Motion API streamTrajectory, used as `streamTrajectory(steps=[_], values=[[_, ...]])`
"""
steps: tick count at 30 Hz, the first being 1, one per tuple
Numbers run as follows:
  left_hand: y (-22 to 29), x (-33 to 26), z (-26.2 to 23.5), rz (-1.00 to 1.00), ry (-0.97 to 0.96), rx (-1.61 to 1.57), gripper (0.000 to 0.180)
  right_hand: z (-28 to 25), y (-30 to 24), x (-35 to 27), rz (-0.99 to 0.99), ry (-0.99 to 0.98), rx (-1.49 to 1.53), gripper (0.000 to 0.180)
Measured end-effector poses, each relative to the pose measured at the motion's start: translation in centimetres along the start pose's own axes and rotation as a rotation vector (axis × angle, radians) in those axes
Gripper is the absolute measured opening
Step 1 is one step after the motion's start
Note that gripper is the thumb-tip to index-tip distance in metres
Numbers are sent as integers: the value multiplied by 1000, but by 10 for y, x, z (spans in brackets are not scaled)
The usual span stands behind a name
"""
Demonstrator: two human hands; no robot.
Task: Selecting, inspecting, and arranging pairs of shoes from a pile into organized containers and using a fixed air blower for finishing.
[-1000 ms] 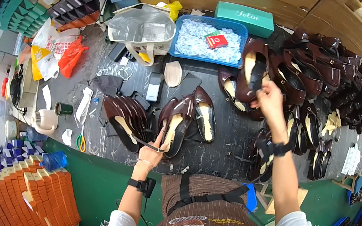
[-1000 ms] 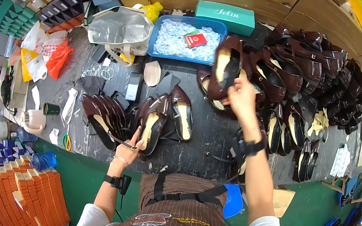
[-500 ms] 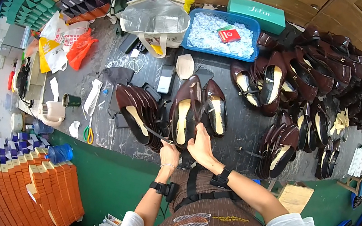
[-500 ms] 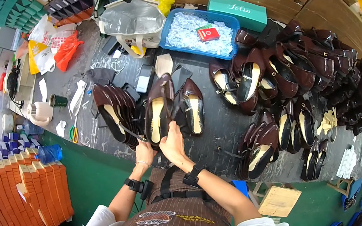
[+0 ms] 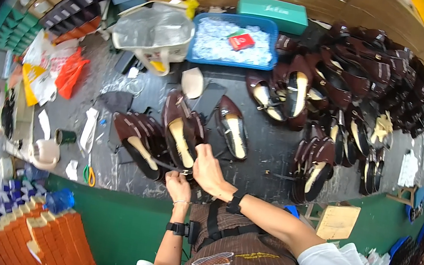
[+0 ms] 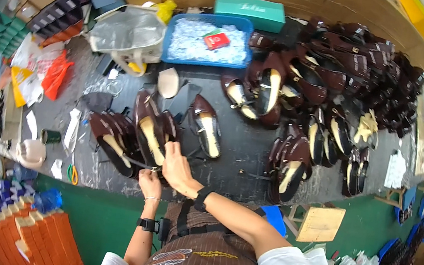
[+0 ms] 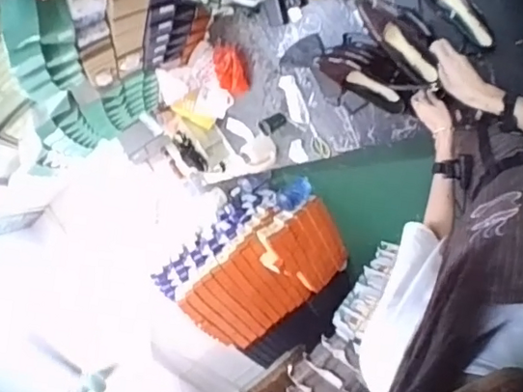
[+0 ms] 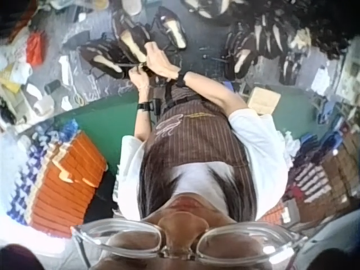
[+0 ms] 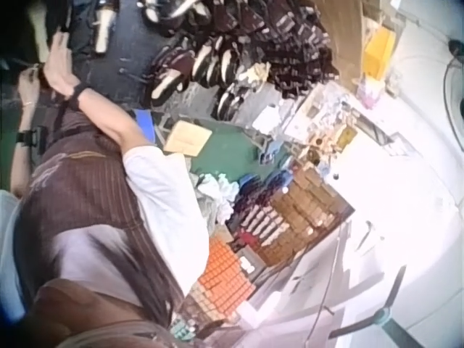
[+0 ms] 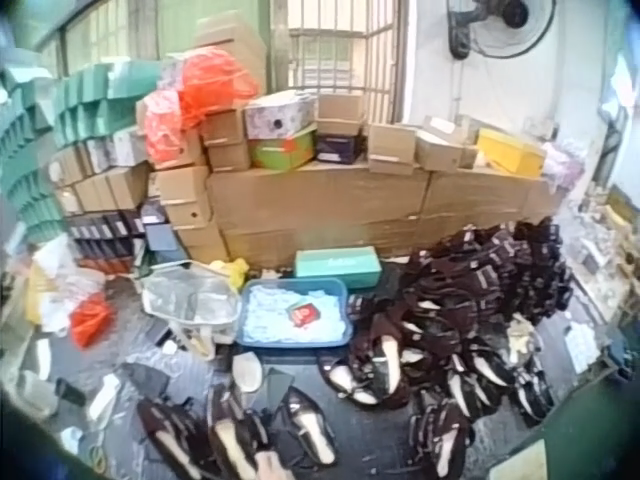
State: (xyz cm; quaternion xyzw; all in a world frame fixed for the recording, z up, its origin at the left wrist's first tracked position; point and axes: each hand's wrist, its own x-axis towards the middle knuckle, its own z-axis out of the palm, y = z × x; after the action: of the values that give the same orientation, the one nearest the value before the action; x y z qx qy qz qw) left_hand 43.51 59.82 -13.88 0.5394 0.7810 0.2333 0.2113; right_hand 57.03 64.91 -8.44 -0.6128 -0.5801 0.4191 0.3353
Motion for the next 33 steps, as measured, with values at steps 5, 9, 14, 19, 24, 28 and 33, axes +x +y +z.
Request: streamTrajectory(steps=[5,9,14,19,24,28,33], values=[[11,1,5,-89,60,-295,40,-1,27,-22,65,-188,-104,35],[18,6,-3,-53,-223,-219,67,-54,19,-1,-44,-7,-211,17],[-10,6,5,-200,-229,-115,80,-185,38,62,54,761,-730,33],[2,4,13,10,-166,-22,76,-253,98,81,538,531,-638,51],[-8,17,11,-162,-230,140,75,-242,87,67,392,453,113,39],[-11,15,9,-117,-213,-25,81,-178,86,54,-16,612,21,37],[-1,14,4,-92,-208,-102,76,-114,107,40,-5,399,-160,34]])
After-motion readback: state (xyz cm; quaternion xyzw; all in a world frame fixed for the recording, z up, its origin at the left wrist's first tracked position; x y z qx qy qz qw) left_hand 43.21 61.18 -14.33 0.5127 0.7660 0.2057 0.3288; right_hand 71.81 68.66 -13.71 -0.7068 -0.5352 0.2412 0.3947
